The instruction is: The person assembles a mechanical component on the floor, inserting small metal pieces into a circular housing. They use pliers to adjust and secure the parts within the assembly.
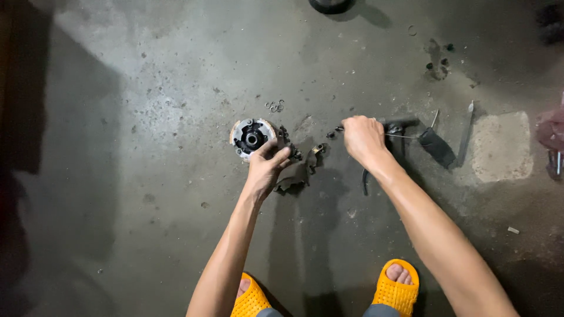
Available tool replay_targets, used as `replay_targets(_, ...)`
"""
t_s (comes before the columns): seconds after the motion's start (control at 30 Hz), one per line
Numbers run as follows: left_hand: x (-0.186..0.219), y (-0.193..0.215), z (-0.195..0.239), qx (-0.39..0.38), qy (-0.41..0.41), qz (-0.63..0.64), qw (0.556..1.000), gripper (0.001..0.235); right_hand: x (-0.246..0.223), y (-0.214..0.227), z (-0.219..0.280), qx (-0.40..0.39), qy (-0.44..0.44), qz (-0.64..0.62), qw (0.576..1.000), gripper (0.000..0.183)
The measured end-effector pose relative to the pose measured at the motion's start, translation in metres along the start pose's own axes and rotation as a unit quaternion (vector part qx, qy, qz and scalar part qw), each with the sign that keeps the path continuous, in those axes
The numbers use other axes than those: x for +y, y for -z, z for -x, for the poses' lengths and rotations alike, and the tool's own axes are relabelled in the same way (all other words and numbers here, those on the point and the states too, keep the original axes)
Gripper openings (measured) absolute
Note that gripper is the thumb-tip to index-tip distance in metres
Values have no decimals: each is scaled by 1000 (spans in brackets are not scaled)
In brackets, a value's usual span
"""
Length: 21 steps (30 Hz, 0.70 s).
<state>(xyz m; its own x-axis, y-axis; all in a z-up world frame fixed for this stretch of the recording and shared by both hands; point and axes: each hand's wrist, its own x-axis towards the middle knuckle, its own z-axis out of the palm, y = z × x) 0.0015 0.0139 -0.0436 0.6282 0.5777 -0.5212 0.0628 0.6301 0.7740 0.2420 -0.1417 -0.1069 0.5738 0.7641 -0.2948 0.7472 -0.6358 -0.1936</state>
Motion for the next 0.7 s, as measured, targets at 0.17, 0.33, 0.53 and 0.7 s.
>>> replay_targets(0.17,-6,0,2,-6,-34,-22,999,32,-65,104,67,-36,-46,-129,990,22)
replay_targets(0.33,-10,-13,8,-14,-65,-16,998,29,-88,80,95,-46,-35,-468,882,30)
replay_targets(0.53,-7,-23,22,-1,-79,-59,995,39,-85,39,88,-37,-71,-558,826,27)
replay_targets(0.7,-6,-31,36,38,-30,33,998,48,-108,74,106,-55,-140,-676,722,21)
